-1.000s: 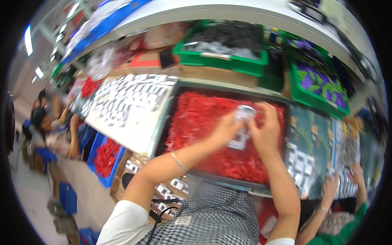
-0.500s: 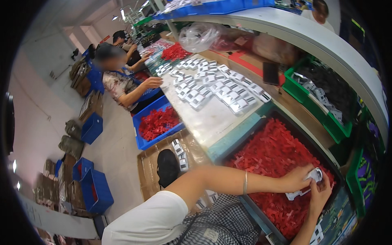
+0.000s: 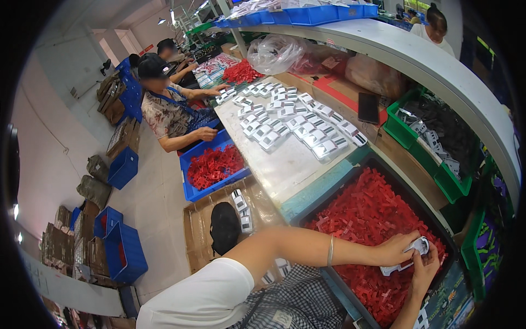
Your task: The person assembles toy cars by taking car bodies, inserting plastic components into them by hand, and placing the assembled pieces onto the table.
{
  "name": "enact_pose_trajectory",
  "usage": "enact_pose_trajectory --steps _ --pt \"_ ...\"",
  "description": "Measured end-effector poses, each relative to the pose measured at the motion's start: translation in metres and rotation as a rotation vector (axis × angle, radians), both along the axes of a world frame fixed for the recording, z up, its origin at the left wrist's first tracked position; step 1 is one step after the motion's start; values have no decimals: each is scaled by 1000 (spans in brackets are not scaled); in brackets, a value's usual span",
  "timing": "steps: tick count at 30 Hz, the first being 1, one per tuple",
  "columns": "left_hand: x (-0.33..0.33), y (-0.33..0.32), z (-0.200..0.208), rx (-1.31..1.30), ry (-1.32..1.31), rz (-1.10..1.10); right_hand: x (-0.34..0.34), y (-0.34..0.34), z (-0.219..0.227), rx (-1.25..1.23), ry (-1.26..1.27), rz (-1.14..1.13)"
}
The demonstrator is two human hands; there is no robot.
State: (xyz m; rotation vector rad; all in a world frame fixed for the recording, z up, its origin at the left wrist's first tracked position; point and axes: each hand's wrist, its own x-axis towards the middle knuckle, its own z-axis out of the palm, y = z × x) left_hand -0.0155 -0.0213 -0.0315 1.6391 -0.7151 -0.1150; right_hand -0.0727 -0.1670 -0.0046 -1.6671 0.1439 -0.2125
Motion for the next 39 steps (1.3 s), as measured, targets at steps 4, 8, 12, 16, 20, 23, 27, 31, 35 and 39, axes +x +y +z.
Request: enact_pose_trajectory --steps 4,8,12,16,20,23,27,31,35,39 --pt "1 -3 -4 -44 -31 11 -1 3 3 18 -14 -16" --pt "-2 -1 3 -12 -20 -41 -3 -4 -5 -6 -40 -1" --pt "1 -5 -4 -82 -30 -109 -3 -8 -9 -36 -79 14" --pt "2 -8 3 -38 -18 -147 -6 -5 -11 -102 -201 -40" --pt "12 35 37 239 -194 -97 0 14 3 -10 -160 53" --pt "8 73 83 395 -387 131 -23 21 42 -84 -128 -35" --pt "30 150 86 396 -627 551 -91 -20 46 -398 -225 -323" --pt "80 265 21 876 -745 1012 -159 -62 13 -695 -42 -634" --pt "117 344 -36 1063 -511 1156 -221 -107 -49 -994 21 -769" --pt "151 391 -72 1372 -442 1018 -253 -109 -77 -960 200 -763"
